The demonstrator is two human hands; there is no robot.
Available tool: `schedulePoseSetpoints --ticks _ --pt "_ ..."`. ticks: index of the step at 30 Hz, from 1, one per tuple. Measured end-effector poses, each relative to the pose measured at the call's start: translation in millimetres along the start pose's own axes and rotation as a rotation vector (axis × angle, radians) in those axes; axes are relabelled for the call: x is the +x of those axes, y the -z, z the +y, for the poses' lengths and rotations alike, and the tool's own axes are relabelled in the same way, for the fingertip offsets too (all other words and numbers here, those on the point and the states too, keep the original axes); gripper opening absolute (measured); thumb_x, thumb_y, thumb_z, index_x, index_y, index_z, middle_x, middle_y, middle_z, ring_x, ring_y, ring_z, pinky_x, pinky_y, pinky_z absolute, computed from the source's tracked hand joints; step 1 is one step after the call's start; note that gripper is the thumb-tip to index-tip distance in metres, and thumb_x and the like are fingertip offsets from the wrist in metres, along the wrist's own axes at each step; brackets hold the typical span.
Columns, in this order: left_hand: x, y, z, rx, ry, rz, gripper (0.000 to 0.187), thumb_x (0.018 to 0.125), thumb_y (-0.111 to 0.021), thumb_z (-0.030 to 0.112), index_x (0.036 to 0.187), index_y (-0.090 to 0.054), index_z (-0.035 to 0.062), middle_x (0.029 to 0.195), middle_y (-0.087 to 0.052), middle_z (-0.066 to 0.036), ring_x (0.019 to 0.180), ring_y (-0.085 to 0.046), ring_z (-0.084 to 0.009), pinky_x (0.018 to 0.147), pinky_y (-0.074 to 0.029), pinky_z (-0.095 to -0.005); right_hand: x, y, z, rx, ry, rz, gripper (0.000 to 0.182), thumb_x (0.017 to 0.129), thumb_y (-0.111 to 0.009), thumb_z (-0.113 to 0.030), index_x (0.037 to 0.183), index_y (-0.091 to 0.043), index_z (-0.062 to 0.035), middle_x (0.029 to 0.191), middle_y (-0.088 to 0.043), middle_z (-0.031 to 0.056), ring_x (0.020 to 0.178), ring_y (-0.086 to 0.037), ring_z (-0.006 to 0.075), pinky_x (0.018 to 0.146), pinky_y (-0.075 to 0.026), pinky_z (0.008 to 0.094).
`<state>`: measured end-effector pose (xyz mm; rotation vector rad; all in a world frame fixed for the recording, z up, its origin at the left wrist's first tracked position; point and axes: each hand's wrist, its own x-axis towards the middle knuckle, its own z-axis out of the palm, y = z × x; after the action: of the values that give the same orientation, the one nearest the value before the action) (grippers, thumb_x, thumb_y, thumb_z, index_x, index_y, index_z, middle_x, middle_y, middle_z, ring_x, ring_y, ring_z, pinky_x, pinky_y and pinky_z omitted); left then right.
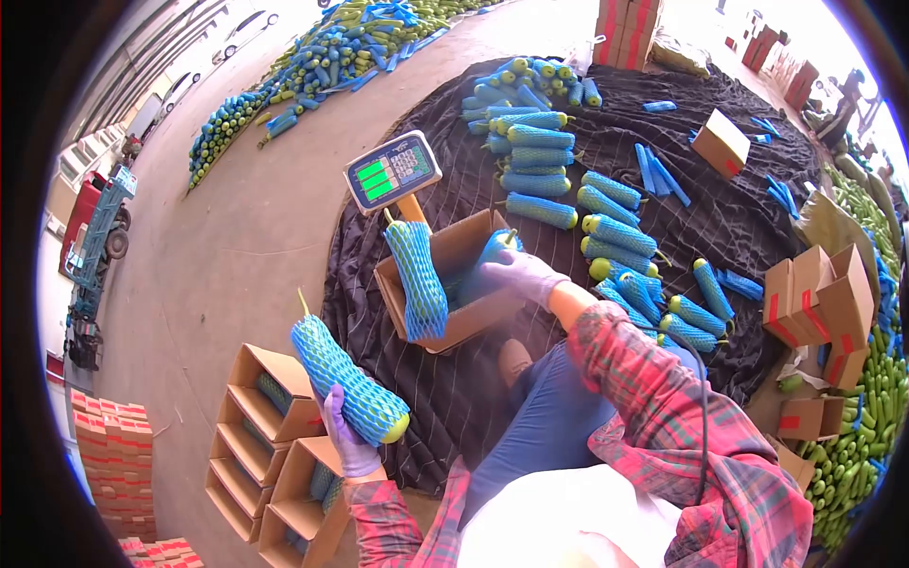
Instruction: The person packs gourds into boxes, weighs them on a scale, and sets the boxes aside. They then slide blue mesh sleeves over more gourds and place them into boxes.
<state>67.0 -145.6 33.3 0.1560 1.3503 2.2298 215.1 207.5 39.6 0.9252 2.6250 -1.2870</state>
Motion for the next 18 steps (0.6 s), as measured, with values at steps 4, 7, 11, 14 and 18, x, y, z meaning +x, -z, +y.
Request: schedulePoseSetpoints --ticks 4,7,11,14,18 --pt "-3.8 -11.6 -1.7 0.001 0.01 -0.027 0.052 0.091 -0.066 0.037 0.126 -0.053 0.0006 0.112 -0.065 -0.016 0.095 -0.066 -0.027 0.086 -0.054 -0.0406 -25.8 2.1 15.9 0.352 -0.109 0.043 0.052 0.094 -0.057 -0.043 0.135 -0.054 -0.012 0.123 -0.061 0.0189 0.123 -0.057 0.0296 0.101 -0.047 0.0389" --pt "-8.6 -25.2 1.0 -0.004 0.013 -0.048 0.051 0.091 -0.066 0.036 0.125 -0.053 0.0004 0.111 -0.066 -0.016 0.095 -0.066 -0.027 0.087 -0.054 -0.0408 -46.3 -1.7 31.3 0.537 -0.006 -0.013 0.062 0.091 -0.063 -0.046 0.139 -0.052 -0.0086 0.13 -0.06 0.0142 0.117 -0.06 0.022 0.096 -0.049 0.0338" --pt "-16.5 -68.8 -2.4 0.065 -0.037 -0.022 0.05 0.091 -0.066 0.033 0.126 -0.054 -0.0005 0.108 -0.067 -0.015 0.097 -0.066 -0.0249 0.087 -0.054 -0.0386 -99.2 -1.5 -8.4 0.788 0.11 -0.163 0.082 0.09 -0.069 -0.041 0.152 -0.03 -0.005 0.139 -0.052 0.0153 0.128 -0.05 0.0207 0.103 -0.044 0.0337" --pt "-39.3 -163.3 16.6 0.19 -0.079 -0.38 0.074 0.092 -0.064 0.035 0.152 -0.028 0.0113 0.138 -0.049 -0.014 0.115 -0.057 -0.0241 0.097 -0.048 -0.0393 -125.9 -7.5 -43.6 1.032 0.37 -0.276 0.098 0.086 -0.075 -0.03 0.157 -0.013 -0.0023 0.141 -0.049 0.0184 0.131 -0.046 0.0228 0.108 -0.04 0.0356" --pt "-36.7 -217.1 16.1 0.748 -0.432 -0.833 0.086 0.092 -0.066 0.032 0.154 -0.019 -0.0026 0.157 -0.029 -0.02 0.148 -0.022 -0.0265 0.119 -0.018 -0.0382 -155.7 27.1 -22.1 1.223 0.305 -0.03 0.077 0.082 -0.076 -0.039 0.14 -0.045 0.0012 0.129 -0.06 0.0144 0.114 -0.062 0.0249 0.099 -0.05 0.0372"
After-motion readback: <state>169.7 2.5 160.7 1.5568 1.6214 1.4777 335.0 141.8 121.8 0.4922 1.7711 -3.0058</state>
